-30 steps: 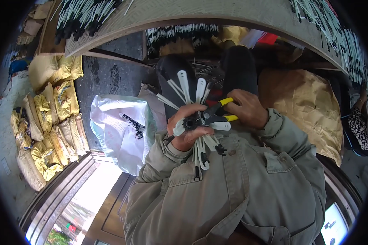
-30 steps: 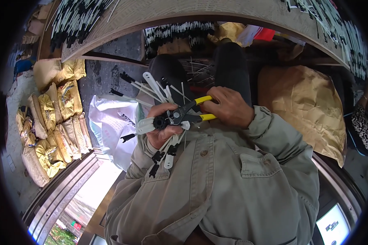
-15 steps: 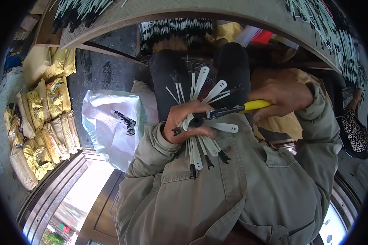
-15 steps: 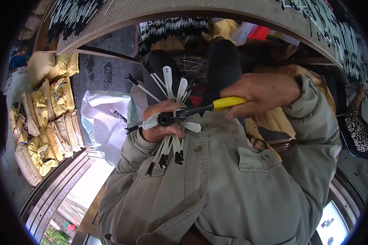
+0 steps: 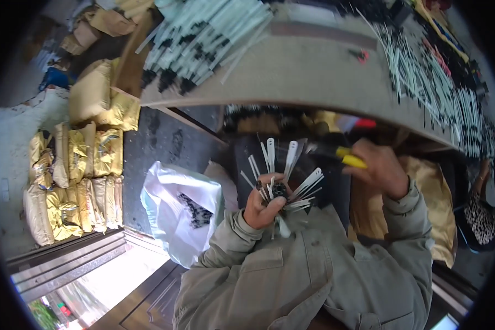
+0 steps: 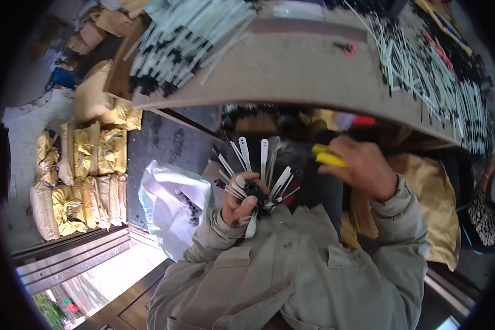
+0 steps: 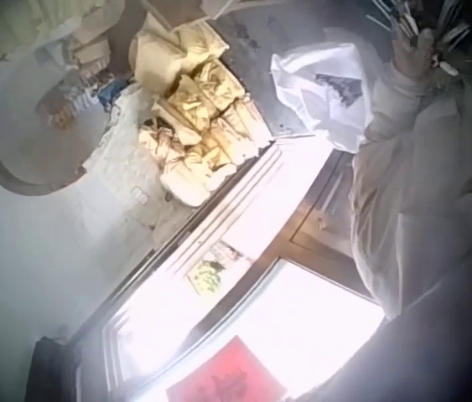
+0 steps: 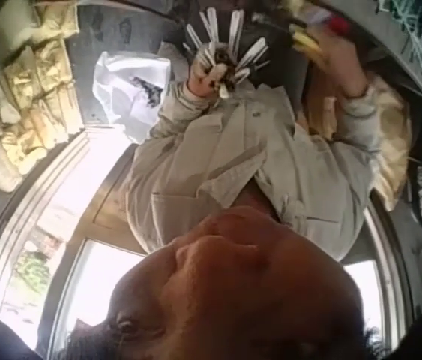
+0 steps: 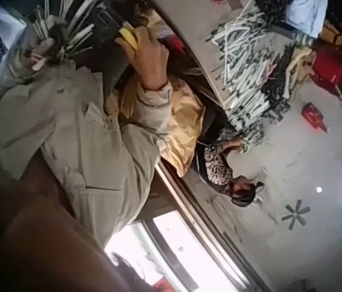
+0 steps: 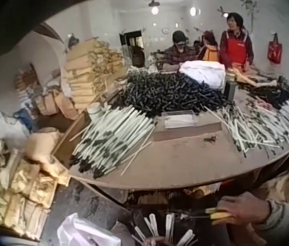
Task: Assembling industrial components by sliding plastic sleeves onto metal rods and bundling them with rubber bands.
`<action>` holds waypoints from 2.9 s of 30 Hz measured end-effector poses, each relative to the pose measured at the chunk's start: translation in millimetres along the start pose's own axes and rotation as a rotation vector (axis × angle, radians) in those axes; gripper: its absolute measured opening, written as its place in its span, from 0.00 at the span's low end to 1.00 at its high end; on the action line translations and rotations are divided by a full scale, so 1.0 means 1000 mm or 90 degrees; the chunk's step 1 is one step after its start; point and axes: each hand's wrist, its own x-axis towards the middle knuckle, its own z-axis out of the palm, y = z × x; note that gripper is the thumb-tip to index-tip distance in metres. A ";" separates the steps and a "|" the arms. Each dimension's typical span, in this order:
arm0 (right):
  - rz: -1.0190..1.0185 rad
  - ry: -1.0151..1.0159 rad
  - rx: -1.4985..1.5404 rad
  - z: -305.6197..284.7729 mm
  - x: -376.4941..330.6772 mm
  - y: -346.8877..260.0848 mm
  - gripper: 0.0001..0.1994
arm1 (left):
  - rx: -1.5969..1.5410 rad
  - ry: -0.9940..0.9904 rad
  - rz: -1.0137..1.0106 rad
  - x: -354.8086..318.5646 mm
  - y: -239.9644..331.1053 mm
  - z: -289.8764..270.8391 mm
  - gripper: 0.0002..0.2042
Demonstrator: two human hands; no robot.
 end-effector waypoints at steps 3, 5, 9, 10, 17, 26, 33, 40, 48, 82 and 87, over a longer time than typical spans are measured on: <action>0.100 0.265 -0.240 -0.013 0.011 0.037 0.15 | 0.064 0.091 0.017 -0.003 0.009 -0.012 0.18; 0.165 0.312 -0.381 -0.021 0.022 0.075 0.16 | 0.062 0.222 0.053 -0.002 0.021 -0.021 0.18; 0.162 0.382 -0.406 -0.029 0.033 0.111 0.18 | 0.554 0.426 0.199 0.032 0.108 -0.083 0.15; 0.160 0.387 -0.401 -0.029 0.034 0.116 0.18 | 0.575 0.448 0.177 0.050 0.140 -0.094 0.14; 0.167 0.468 -0.346 -0.032 0.040 0.113 0.17 | 0.758 0.172 0.119 0.268 0.280 -0.128 0.13; 0.150 0.460 -0.305 -0.031 0.036 0.124 0.19 | 0.918 0.123 -0.019 0.407 0.128 -0.172 0.30; 0.098 0.564 -0.292 -0.032 0.029 0.131 0.14 | 0.652 0.049 0.159 0.405 0.162 -0.153 0.19; 0.365 0.836 -0.159 -0.085 -0.034 0.165 0.05 | 0.716 -0.103 0.175 0.298 0.210 -0.042 0.16; 0.675 0.464 -0.263 -0.109 -0.020 0.257 0.16 | 0.713 -0.524 0.105 0.151 0.125 0.022 0.15; 0.139 0.929 -0.074 -0.116 0.051 0.226 0.08 | 0.281 -0.452 -0.209 0.068 0.006 0.069 0.10; 0.222 0.803 -0.062 -0.097 0.048 0.263 0.09 | 0.237 -0.419 -0.178 0.065 -0.012 0.065 0.10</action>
